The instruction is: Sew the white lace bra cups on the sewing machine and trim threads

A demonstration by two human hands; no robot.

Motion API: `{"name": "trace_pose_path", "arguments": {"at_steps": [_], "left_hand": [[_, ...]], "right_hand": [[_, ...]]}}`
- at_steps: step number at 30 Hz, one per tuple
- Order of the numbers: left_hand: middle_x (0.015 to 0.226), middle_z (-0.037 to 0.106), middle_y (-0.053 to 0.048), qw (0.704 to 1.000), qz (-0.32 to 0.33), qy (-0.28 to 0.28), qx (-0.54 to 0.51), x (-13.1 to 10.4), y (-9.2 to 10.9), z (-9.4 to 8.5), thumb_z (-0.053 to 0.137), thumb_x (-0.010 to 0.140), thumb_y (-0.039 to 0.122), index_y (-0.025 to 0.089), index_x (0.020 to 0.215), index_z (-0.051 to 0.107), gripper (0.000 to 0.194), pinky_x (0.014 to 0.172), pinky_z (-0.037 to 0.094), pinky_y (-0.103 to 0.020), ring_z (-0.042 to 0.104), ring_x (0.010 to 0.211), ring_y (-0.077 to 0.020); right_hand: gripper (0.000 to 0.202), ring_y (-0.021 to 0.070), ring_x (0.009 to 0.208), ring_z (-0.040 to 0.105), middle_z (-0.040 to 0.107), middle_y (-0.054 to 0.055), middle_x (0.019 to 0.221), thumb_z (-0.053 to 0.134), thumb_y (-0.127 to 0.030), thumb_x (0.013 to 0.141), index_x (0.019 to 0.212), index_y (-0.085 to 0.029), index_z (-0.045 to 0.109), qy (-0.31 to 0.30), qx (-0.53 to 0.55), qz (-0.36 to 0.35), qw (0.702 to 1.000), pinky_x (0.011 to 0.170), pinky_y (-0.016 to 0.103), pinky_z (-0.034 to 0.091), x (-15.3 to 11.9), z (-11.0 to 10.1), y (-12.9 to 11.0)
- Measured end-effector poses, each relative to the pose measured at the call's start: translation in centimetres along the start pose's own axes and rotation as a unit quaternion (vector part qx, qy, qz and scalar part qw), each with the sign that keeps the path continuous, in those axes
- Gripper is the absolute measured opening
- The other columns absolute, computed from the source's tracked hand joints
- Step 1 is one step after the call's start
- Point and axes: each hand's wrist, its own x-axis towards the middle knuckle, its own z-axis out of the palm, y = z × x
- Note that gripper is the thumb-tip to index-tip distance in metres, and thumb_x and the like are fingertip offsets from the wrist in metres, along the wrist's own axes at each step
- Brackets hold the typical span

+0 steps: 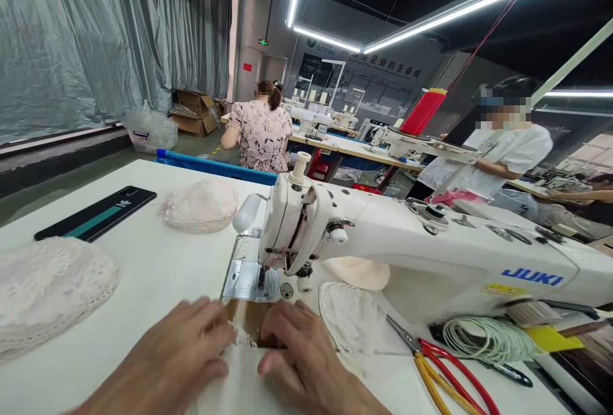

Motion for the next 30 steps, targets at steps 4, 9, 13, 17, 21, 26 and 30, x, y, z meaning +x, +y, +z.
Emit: {"name": "trace_pose_path", "arguments": {"at_steps": [4, 9, 13, 17, 21, 26, 30], "left_hand": [[0.077, 0.060, 0.003, 0.984, -0.108, -0.130, -0.058, 3.8, -0.2, -0.7, 0.051, 0.069, 0.011, 0.022, 0.080, 0.056, 0.017, 0.065, 0.042, -0.024, 0.056, 0.073, -0.0169], [0.080, 0.059, 0.001, 0.966, -0.146, -0.152, -0.150, 3.8, -0.5, -2.2, 0.048, 0.075, 0.022, 0.021, 0.073, 0.056, 0.008, 0.068, 0.042, -0.025, 0.056, 0.079, -0.0192], [0.065, 0.052, 0.005, 0.885, -0.251, -0.228, -0.318, 2.2, 0.4, -5.3, 0.060, 0.071, 0.041, 0.020, 0.074, 0.058, 0.022, 0.055, 0.034, -0.020, 0.050, 0.065, -0.0157], [0.061, 0.050, 0.007, 0.808, -0.281, -0.265, -0.445, -0.2, 2.5, -7.2, 0.070, 0.062, 0.045, 0.018, 0.080, 0.062, 0.034, 0.055, 0.032, -0.019, 0.045, 0.061, -0.0127], [0.063, 0.055, 0.006, 0.804, -0.291, -0.259, -0.450, -2.6, 3.8, -7.1, 0.071, 0.060, 0.044, 0.018, 0.081, 0.065, 0.034, 0.057, 0.033, -0.019, 0.047, 0.063, -0.0135], [0.066, 0.059, 0.004, 0.791, -0.292, -0.253, -0.475, -4.0, 5.0, -6.8, 0.072, 0.058, 0.046, 0.018, 0.081, 0.067, 0.037, 0.059, 0.035, -0.021, 0.049, 0.065, -0.0152], [0.058, 0.052, 0.004, 0.775, -0.276, -0.245, -0.513, -4.5, 5.9, -6.2, 0.071, 0.060, 0.046, 0.013, 0.073, 0.067, 0.035, 0.056, 0.029, -0.021, 0.042, 0.059, -0.0127]], "right_hand": [[0.070, 0.0215, 0.081, 0.059, 0.059, 0.008, 0.095, 0.033, -0.080, 0.079, 0.109, -0.018, 0.050, -0.032, 0.043, 0.083, 0.995, 0.066, 0.031, 0.046, -0.1, 0.8, -1.6], [0.042, 0.0239, 0.089, 0.056, 0.058, 0.008, 0.099, 0.062, -0.033, 0.075, 0.112, -0.018, 0.051, -0.075, 0.071, 0.177, 0.979, 0.080, 0.037, 0.043, 0.3, 1.4, -3.2], [0.008, 0.0118, 0.064, 0.045, 0.050, -0.002, 0.066, 0.059, -0.024, 0.075, 0.075, -0.016, 0.058, -0.119, 0.313, 0.277, 0.901, 0.061, 0.023, 0.036, 0.3, -0.1, -4.1], [0.036, 0.0084, 0.062, 0.040, 0.050, -0.003, 0.065, 0.078, -0.043, 0.063, 0.073, -0.014, 0.059, -0.158, 0.490, 0.321, 0.795, 0.058, 0.020, 0.031, -0.7, -1.5, -6.1], [0.044, 0.0084, 0.062, 0.041, 0.051, -0.003, 0.066, 0.081, -0.050, 0.059, 0.073, -0.014, 0.060, -0.142, 0.503, 0.316, 0.792, 0.057, 0.020, 0.030, -2.0, -1.5, -8.3], [0.048, 0.0073, 0.058, 0.039, 0.049, -0.004, 0.060, 0.085, -0.050, 0.052, 0.067, -0.014, 0.058, -0.127, 0.524, 0.353, 0.765, 0.055, 0.020, 0.029, -3.3, -1.3, -10.0], [0.045, 0.0077, 0.059, 0.040, 0.049, -0.004, 0.060, 0.083, -0.051, 0.056, 0.067, -0.014, 0.059, -0.128, 0.503, 0.356, 0.777, 0.056, 0.021, 0.029, -4.2, -1.5, -10.5]]}}
